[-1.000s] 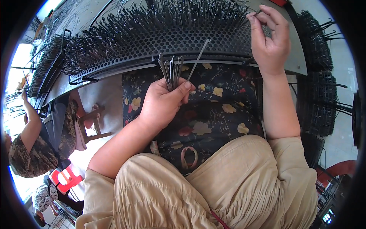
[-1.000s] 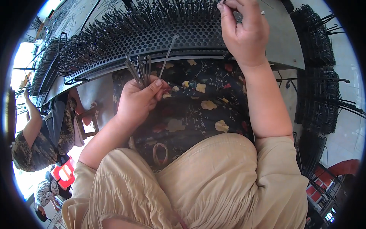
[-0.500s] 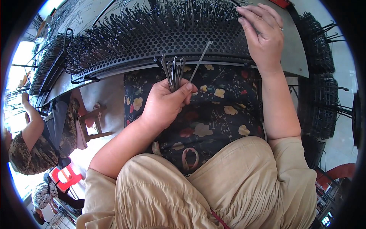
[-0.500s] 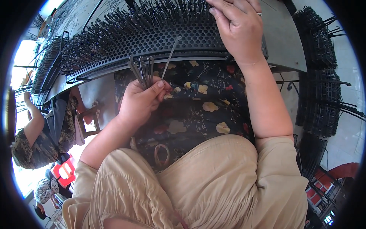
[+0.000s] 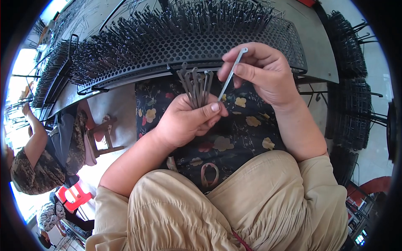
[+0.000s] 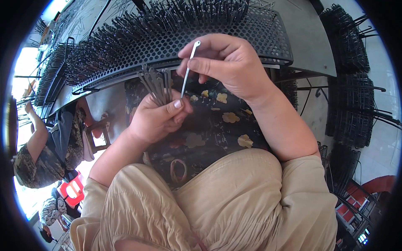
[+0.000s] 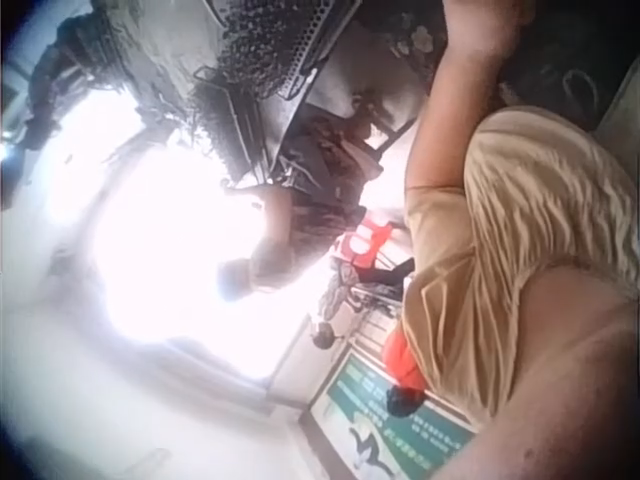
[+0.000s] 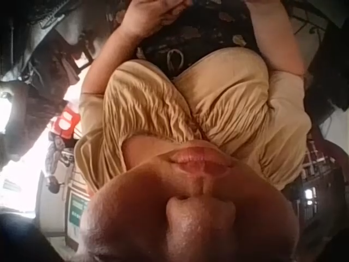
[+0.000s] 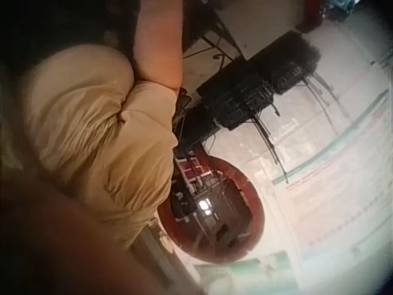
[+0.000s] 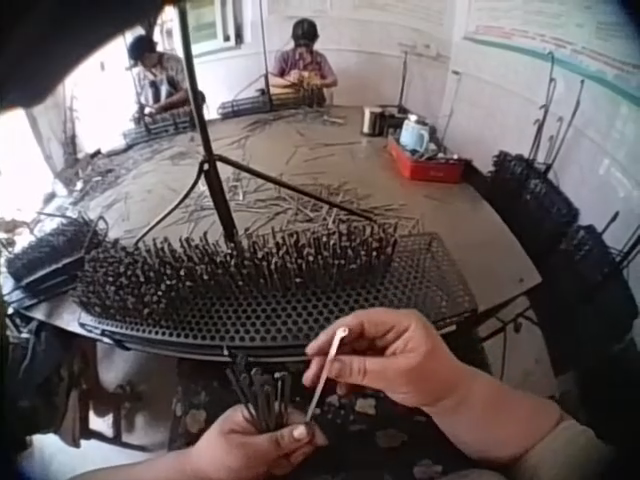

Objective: Inserting thin metal pins into a perforated grid component at an assembly workbench.

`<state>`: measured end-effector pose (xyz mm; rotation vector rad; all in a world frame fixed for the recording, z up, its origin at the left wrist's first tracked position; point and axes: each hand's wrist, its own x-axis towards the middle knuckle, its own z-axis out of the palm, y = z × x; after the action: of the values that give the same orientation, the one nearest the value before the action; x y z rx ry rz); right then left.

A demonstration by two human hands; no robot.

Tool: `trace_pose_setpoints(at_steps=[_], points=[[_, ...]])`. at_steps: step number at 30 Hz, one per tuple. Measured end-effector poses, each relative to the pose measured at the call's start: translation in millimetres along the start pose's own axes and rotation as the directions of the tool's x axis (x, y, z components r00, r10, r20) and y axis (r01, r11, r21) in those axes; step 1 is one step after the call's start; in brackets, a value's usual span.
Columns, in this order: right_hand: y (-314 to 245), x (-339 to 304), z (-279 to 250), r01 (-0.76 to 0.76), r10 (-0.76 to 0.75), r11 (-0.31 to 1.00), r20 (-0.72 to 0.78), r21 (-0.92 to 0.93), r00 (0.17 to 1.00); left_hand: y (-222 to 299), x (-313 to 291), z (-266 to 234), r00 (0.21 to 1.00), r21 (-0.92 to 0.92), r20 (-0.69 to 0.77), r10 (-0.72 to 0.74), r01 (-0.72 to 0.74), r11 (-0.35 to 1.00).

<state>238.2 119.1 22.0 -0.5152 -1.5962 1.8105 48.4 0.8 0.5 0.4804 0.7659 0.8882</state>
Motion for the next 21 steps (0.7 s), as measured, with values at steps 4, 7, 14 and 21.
trace_pose_setpoints(at_steps=[4, 7, 14, 21], points=[[-23.4, 4.5, -19.9, 0.129, -0.141, 0.989, -0.180, -0.078, 0.973, 2.1, -1.3, 1.9, 1.000, -0.012, 0.031, 0.006, -0.005, 1.000], [-21.4, 15.3, -44.3, 0.362, -0.676, 0.621, -0.241, -0.695, 0.696, 0.6, 1.0, -1.0, 0.992, -0.060, -0.106, -0.074, 0.068, 0.996], [-10.6, 16.3, -57.1, 0.255, -0.771, 0.306, -0.081, -0.917, 0.632, -2.9, 4.5, -0.6, 0.985, 0.008, -0.172, -0.011, 0.013, 1.000], [-15.0, 23.8, -58.3, 0.099, -0.742, -0.031, 0.089, -0.995, 0.665, -3.5, 6.6, -6.1, 0.981, 0.092, -0.192, 0.033, -0.016, 0.996]])
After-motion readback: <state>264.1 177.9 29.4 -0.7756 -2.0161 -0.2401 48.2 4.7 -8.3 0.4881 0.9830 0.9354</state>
